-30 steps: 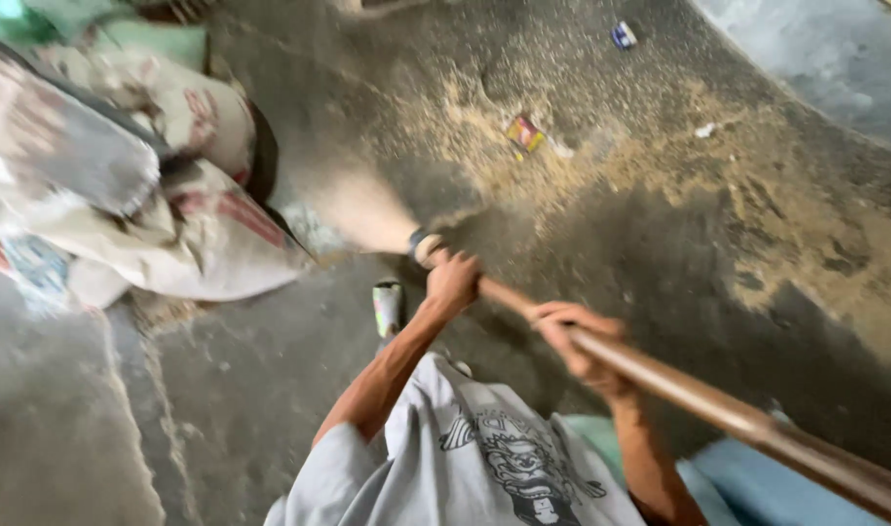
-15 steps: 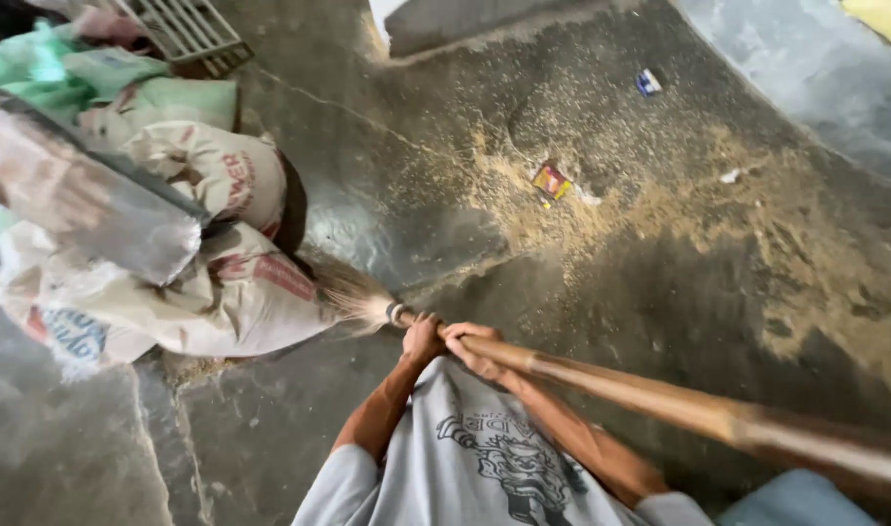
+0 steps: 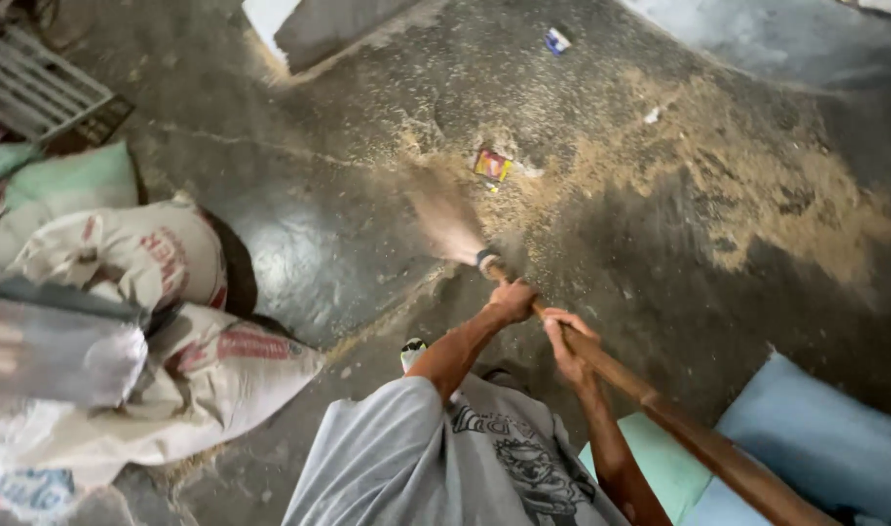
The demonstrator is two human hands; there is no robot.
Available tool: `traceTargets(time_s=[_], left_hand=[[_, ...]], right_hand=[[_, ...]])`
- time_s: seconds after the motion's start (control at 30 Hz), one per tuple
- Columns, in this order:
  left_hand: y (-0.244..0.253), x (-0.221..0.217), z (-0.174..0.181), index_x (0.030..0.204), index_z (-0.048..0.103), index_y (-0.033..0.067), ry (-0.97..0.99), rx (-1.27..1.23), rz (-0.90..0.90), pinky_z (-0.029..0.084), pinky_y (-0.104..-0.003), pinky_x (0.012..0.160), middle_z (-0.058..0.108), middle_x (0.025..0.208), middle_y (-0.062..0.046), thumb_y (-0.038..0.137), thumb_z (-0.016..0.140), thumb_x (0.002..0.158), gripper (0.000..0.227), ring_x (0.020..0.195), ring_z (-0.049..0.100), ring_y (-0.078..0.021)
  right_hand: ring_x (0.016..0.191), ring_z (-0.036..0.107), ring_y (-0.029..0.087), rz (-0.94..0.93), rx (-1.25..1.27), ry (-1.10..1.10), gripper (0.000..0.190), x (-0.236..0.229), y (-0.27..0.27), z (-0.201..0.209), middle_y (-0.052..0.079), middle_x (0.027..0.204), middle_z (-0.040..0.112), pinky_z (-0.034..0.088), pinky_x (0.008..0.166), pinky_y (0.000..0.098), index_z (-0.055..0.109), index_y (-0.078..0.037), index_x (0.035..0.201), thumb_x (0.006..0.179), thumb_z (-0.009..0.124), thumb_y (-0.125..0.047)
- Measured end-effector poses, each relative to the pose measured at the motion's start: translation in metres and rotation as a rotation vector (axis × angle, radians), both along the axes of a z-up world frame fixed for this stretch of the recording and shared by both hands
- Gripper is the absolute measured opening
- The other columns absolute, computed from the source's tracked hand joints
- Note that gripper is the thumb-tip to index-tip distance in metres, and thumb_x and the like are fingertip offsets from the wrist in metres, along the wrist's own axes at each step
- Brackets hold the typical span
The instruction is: Sweep the floor of a rice mill factory using a long broom to collect grain debris.
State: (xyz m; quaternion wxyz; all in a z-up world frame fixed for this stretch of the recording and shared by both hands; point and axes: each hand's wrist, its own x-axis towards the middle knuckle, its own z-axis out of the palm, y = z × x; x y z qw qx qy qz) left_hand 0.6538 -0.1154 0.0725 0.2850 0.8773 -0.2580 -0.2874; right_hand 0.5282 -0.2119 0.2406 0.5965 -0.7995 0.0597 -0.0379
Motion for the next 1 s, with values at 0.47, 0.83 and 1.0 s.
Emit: traceTargets(time_s=[0.47,0.83,1.0], left_hand=[[0.021,0.038,0.112,0.117,0.068,0.018,-0.366,-0.159,0.153,0.057,-0.051,0.092,0.061,0.128,-0.012,0.022,0.076,0.078,0.04,0.129,0.048,-0.0492],[0.195,0.021,0.064,0.105,0.065,0.014,-0.335,0.019,0.662,0.055,-0.05,0.086,0.062,0.115,-0.009,0.014,0.075,0.077,0.03,0.115,0.056,-0.0416],[0.219,-0.023,0.031,0.102,0.065,0.0119,-0.32,0.057,0.867,0.054,-0.051,0.088,0.064,0.115,-0.01,0.018,0.075,0.077,0.027,0.113,0.058,-0.0423]], right_hand=[[0.089,0.069,0.009,0.097,-0.202,-0.195,0.014,0.038,0.01,0.132,0.008,0.113,0.077,0.056,0.075,0.0245,0.069,0.0,0.102,0.099,0.068,-0.014],[0.078,0.075,0.014,0.678,0.024,-0.272,0.007,0.143,0.094,0.032,0.007,0.105,0.079,0.062,0.071,0.029,0.071,-0.005,0.097,0.091,0.071,-0.01],[0.093,0.075,0.019,0.989,0.107,-0.335,0.009,0.157,0.117,0.006,0.008,0.105,0.077,0.061,0.082,0.0319,0.071,-0.005,0.098,0.092,0.074,-0.009]])
